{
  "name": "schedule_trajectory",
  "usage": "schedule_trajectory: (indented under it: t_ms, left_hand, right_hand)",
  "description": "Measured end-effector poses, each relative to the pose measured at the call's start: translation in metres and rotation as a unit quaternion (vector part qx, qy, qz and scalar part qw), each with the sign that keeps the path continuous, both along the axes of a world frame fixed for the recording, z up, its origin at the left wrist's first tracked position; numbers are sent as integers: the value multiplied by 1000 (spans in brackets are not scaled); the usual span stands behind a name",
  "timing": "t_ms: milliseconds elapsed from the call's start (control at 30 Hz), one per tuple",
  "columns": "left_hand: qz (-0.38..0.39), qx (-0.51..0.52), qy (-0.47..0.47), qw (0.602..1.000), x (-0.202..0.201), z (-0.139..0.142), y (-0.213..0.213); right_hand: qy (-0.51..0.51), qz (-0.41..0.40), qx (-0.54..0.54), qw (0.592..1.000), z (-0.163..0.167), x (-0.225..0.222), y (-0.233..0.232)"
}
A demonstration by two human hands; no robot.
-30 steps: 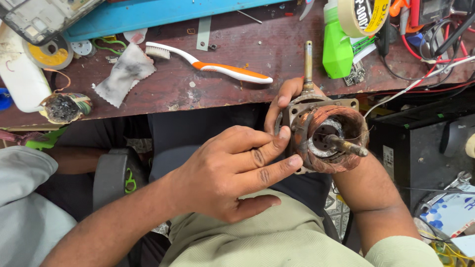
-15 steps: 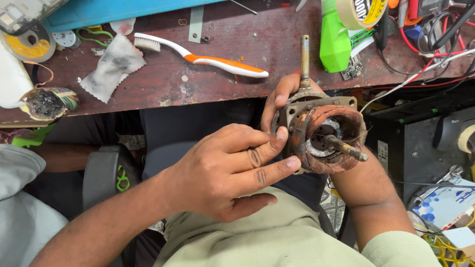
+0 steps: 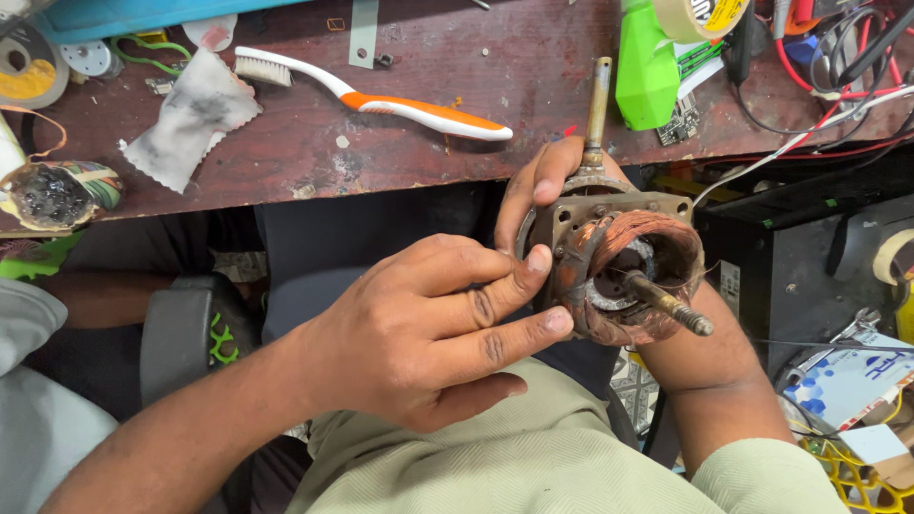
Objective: The person handles a small electronic component and then works on a motor assembly at a cluttered repair bench. They use a screwdriver to adjust parts of the motor while holding it with both hands.
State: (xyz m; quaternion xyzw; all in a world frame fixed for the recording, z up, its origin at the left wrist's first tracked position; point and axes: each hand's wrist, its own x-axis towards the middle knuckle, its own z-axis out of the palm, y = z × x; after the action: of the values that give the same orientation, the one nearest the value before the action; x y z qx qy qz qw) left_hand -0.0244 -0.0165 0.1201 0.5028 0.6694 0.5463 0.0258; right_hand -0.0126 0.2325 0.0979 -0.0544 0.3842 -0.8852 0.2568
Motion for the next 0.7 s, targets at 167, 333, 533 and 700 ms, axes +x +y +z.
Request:
schedule_trajectory:
  t_ms: [167,333,533,700]
  left_hand:
    - [1,16,5,1000,-4,1,1]
    - [6,21,15,1000,-7,1,-1]
    - [23,43,37,998,-7,0,-1]
    - [74,33,79,994,-6,-1,1]
  right_hand:
    - [-42,-30,49,997,17,12,-2]
    - [79,16,21,997,15,-15,-18]
    - [-83,-61,35,994,37,5,-18]
    - [-71,-78,-31,994,32,6,-20]
